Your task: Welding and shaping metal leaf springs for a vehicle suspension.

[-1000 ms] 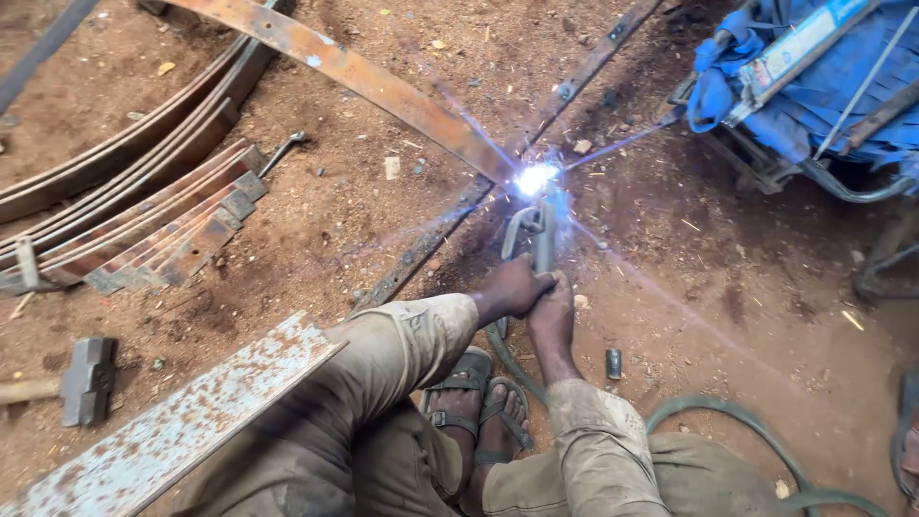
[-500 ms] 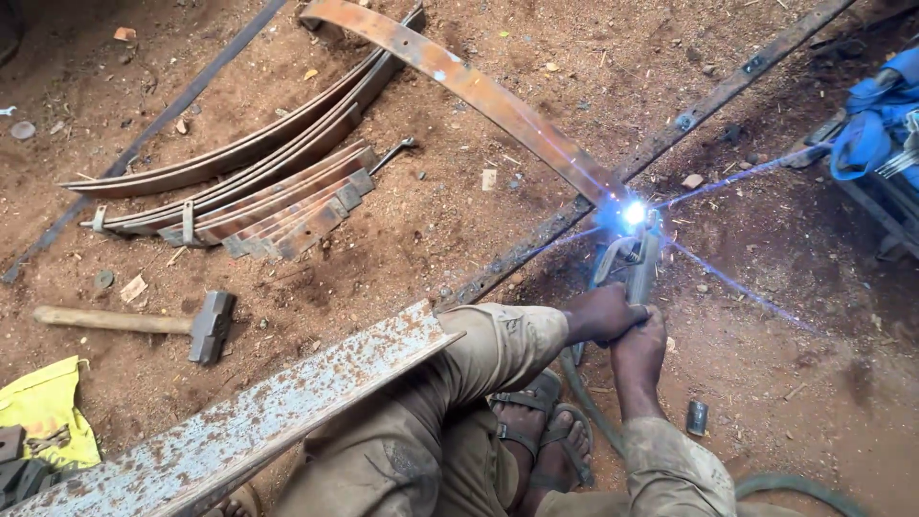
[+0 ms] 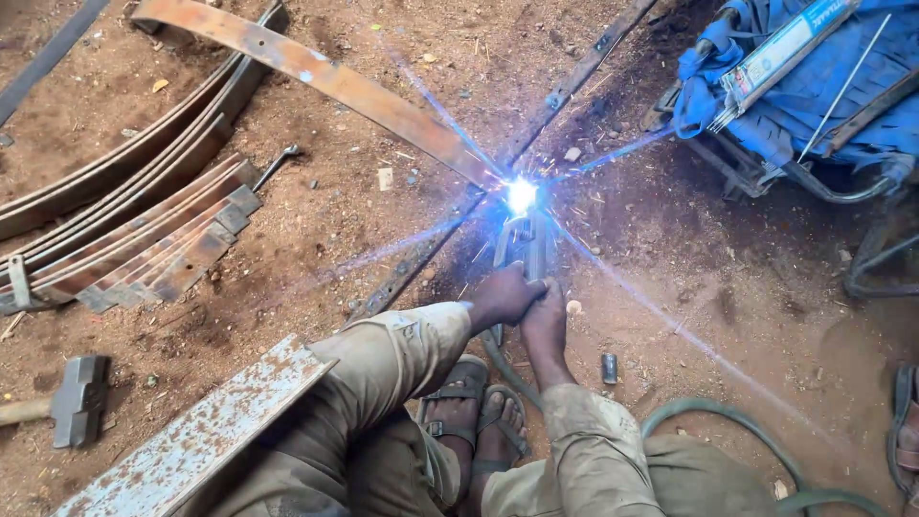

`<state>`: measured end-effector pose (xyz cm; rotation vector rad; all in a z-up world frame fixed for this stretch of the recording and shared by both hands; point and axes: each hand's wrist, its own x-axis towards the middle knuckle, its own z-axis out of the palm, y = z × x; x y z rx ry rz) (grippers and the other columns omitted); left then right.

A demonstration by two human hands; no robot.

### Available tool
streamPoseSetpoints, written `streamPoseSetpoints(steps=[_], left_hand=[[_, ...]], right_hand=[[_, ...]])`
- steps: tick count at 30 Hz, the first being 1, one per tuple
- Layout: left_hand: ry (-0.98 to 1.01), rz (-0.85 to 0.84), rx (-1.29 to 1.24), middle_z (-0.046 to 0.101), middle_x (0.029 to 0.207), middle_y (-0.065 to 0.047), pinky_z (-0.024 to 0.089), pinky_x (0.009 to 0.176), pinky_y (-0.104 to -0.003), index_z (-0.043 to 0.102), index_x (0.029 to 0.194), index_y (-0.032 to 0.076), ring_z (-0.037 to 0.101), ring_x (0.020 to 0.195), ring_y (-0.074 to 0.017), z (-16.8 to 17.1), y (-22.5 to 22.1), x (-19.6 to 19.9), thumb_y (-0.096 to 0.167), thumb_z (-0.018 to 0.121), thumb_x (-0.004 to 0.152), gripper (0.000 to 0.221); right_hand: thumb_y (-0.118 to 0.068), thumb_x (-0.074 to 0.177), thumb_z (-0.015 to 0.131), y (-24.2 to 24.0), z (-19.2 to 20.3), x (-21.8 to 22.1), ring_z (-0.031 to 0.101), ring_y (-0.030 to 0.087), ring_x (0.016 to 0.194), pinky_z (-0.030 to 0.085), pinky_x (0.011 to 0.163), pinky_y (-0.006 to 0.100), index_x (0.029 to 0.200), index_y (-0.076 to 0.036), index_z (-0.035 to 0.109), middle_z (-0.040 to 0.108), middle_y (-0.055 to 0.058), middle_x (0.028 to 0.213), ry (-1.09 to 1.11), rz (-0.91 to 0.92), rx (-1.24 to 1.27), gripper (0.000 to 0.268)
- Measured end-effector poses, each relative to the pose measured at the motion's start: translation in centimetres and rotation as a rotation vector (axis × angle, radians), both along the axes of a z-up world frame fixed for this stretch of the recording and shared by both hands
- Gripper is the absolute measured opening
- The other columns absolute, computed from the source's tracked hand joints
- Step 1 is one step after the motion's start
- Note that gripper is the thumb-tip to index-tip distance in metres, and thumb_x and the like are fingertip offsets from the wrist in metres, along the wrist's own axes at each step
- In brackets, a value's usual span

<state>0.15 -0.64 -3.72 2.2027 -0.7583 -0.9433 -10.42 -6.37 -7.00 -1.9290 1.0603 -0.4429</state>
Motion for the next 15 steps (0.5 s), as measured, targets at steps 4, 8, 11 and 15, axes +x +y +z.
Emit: streamPoseSetpoints(steps=[4, 8, 11, 15], left_hand=[[0.026, -0.029, -0.023, 0.072, 0.103, -0.033, 0.056, 0.089, -0.051, 0.064, 0.112, -0.008, 0.074, 0.096, -0.0429, -1.1, -0.2, 0.1, 0.054, 0.060, 0.092, 0.065], [0.004, -0.002, -0.067, 0.071, 0.104, -0.033, 0.055, 0.088, -0.051, 0.063, 0.115, -0.008, 0.071, 0.097, -0.0445, -0.6, 0.0, -0.1, 0.053, 0.064, 0.090, 0.066], [-0.013, -0.065, -0.069, 0.073, 0.104, -0.031, 0.056, 0.088, -0.050, 0.068, 0.113, -0.006, 0.073, 0.095, -0.0415, -4.1, -0.8, -0.1, 0.055, 0.061, 0.093, 0.065], [0.205, -0.049, -0.118, 0.077, 0.099, -0.024, 0.060, 0.081, -0.046, 0.062, 0.121, -0.003, 0.078, 0.083, -0.0331, 6.8, 0.8, -0.2, 0.045, 0.064, 0.089, 0.057]], right_hand=[[-0.013, 0.096, 0.061, -0.5, -2.0, 0.3, 0.066, 0.016, 0.079, 0.054, 0.067, 0.034, 0.098, -0.004, 0.059, 0.069, 0.009, 0.086, -0.135, 0.035, 0.056, 0.009], [-0.016, 0.099, 0.060, 0.4, 0.8, 0.7, 0.063, 0.015, 0.079, 0.053, 0.067, 0.035, 0.097, -0.005, 0.060, 0.067, 0.008, 0.087, -0.182, -0.070, 0.362, 0.011], [-0.017, 0.101, 0.056, -1.0, -4.9, 0.3, 0.065, 0.017, 0.082, 0.055, 0.071, 0.034, 0.097, -0.004, 0.060, 0.067, 0.008, 0.090, -0.536, -0.147, 0.731, 0.013], [-0.016, 0.104, 0.052, -0.8, -3.4, 0.3, 0.067, 0.015, 0.088, 0.056, 0.075, 0.030, 0.106, -0.003, 0.061, 0.070, 0.009, 0.097, -0.425, -0.162, 0.279, 0.016]])
